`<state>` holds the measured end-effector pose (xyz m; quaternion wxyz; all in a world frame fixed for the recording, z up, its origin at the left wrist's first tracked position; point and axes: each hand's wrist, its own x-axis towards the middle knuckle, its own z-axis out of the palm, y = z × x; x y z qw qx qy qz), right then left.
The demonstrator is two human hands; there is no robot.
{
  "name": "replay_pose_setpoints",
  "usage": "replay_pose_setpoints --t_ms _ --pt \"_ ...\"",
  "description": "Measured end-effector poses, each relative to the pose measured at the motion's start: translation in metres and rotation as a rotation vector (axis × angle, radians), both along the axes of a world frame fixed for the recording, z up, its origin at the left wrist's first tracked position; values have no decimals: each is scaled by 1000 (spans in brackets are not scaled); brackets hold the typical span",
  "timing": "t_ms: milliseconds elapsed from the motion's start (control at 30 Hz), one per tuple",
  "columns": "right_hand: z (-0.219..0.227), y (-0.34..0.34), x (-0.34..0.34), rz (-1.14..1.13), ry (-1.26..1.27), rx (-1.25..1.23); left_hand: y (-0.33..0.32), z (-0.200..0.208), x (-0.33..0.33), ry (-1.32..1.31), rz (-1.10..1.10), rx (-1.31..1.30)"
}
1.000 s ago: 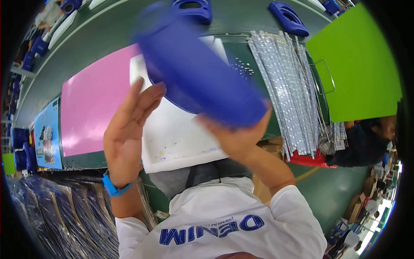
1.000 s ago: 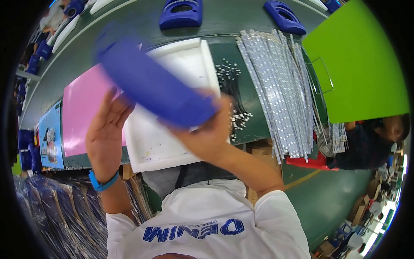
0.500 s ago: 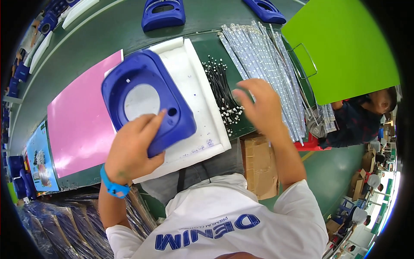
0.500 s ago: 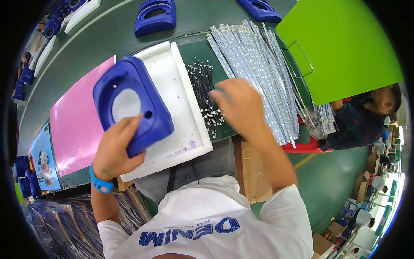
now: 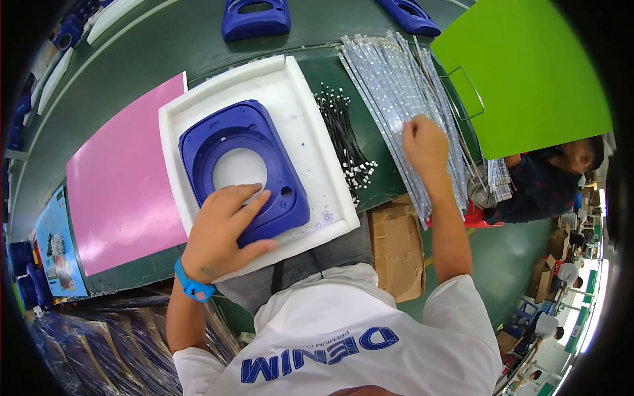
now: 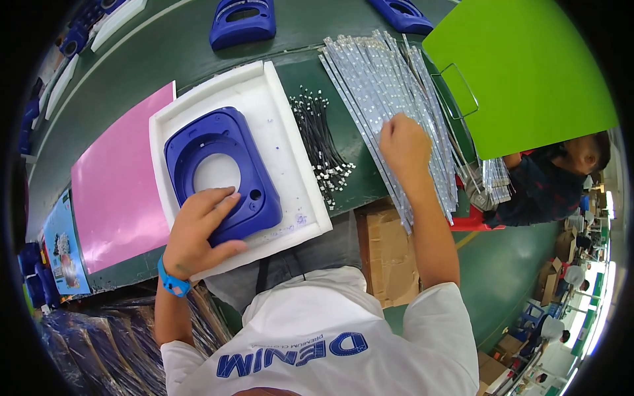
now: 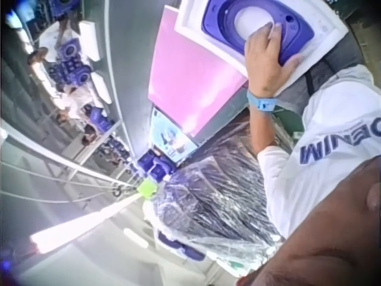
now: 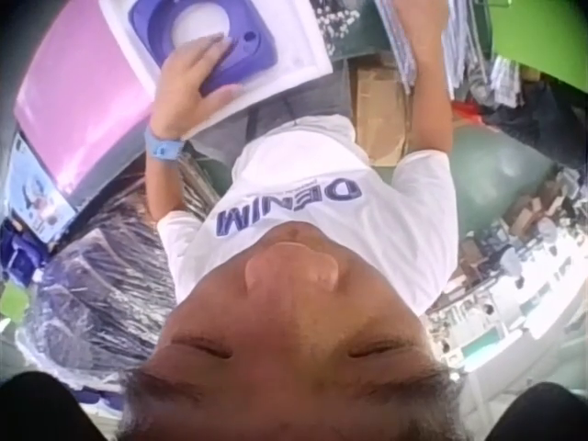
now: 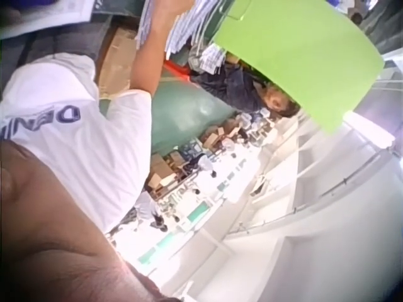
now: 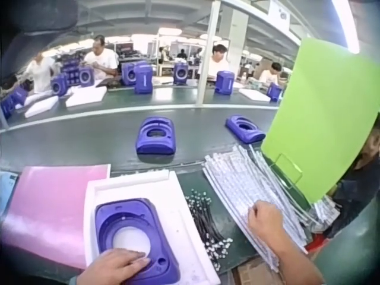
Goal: The person places plastic casings into a fixture, connects wires to LED light strips, and adheres the strips along the inner rims of the casings. The person also uncovers a stack of casings on a pallet to retrieve more parts.
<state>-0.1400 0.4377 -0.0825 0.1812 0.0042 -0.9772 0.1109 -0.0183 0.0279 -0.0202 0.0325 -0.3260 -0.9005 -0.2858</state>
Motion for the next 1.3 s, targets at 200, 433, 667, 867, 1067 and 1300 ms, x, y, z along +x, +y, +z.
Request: replay_pose_setpoints --t_ms 200,433,667,867,1067,1300 --pt "54 -32 32 106 74 -444 -20 -7 0 -156 256 344" --pt "60 -149 120 805 -394 -884 19 21 -41 111 330 1369" --pt "37 -182 129 929 -506 -1071 -58 48 -30 226 537 1306" --pt "39 -131 53 438 -117 -783 -107 87 -10 111 621 747" --pt "16 -100 -4 263 -304 -496 -81 58 -19 -255 480 918" --pt "-1 -109 -18 249 -445 -449 -55 10 -3 -358 490 863"
